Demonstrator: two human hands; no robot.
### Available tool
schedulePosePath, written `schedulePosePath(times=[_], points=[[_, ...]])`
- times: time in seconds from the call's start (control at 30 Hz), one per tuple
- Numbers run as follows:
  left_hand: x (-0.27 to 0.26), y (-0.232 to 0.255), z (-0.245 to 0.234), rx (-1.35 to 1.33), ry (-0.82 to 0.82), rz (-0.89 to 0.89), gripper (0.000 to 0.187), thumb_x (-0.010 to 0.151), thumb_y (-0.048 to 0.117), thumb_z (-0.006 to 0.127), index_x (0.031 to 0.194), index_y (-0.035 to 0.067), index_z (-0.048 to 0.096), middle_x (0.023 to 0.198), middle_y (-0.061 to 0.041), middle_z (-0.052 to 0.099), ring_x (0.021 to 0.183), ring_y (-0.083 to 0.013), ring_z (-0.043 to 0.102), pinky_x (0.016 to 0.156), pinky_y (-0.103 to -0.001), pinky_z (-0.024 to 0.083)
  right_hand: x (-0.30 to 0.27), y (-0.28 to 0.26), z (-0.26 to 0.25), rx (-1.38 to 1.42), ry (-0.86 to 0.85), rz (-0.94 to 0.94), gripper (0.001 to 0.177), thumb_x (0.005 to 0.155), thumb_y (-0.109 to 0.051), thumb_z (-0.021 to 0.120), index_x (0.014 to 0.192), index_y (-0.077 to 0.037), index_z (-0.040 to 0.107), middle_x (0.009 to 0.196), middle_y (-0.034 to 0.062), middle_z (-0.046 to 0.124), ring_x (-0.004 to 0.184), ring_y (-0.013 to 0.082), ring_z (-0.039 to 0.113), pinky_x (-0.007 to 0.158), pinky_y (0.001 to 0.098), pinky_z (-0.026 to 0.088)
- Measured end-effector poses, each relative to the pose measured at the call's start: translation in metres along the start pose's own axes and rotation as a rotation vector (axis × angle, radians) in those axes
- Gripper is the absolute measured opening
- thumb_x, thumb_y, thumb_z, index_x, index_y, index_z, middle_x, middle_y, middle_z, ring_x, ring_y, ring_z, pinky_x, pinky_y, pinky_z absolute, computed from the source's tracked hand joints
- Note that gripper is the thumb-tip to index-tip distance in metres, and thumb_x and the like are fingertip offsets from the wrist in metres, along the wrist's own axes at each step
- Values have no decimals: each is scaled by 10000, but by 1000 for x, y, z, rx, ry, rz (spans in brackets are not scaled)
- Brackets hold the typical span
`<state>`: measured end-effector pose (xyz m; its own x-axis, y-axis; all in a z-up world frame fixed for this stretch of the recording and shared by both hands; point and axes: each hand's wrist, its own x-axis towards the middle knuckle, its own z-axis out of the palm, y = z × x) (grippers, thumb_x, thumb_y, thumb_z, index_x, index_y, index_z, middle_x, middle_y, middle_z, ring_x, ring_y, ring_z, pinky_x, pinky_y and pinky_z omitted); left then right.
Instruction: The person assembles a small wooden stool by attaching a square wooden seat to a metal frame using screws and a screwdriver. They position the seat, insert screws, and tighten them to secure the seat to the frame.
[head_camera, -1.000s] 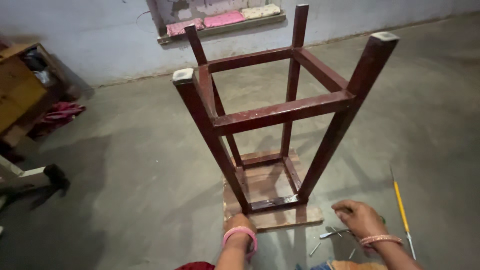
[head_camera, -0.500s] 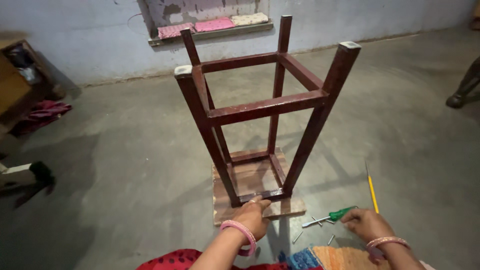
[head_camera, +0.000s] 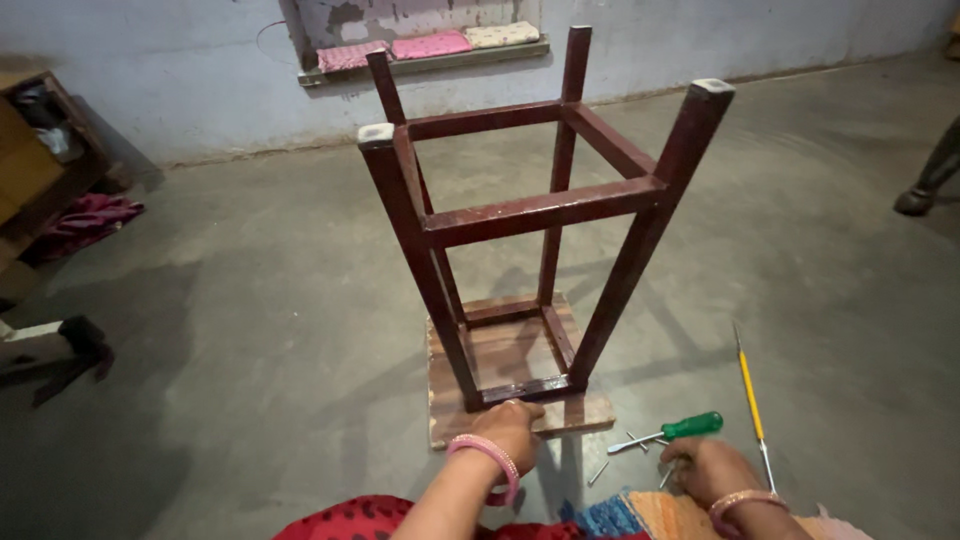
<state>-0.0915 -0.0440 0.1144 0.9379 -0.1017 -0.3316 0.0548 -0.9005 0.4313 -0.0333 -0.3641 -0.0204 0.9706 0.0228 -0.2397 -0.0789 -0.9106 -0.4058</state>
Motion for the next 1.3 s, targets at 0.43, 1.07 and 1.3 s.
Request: schedulePosePath(times=[0.43, 1.07, 1.3], points=[[15, -42, -6, 250, -114, 45, 509, 845, 75, 613, 1353, 82, 586, 1532, -172, 453, 1336, -366, 534, 1079, -456, 461, 17, -27, 13, -112, -6, -49, 150, 802, -247, 789, 929, -184, 743, 920, 44, 799, 948, 249, 763, 883, 382, 602], [60, -68, 15, 195, -109, -4, 659, 845, 125, 692, 1467, 54, 484, 1658, -218, 261, 1415, -402, 448, 1137, -509, 388, 64, -207, 19, 223, 146, -377, 164, 835, -194, 746, 979, -130, 789, 962, 92, 783, 871, 265, 756, 821, 381, 586], [80, -77, 28, 226, -184, -17, 773, 829, 214, 755, 1514, 63, 430, 1697, -203, 161, 1485, -413, 347, 1173, -545, 327, 79, -228, 33, 125, 182, -441, 139, 833, -175, 722, 953, -137, 780, 1009, 61, 754, 932, 291, 725, 858, 397, 573]])
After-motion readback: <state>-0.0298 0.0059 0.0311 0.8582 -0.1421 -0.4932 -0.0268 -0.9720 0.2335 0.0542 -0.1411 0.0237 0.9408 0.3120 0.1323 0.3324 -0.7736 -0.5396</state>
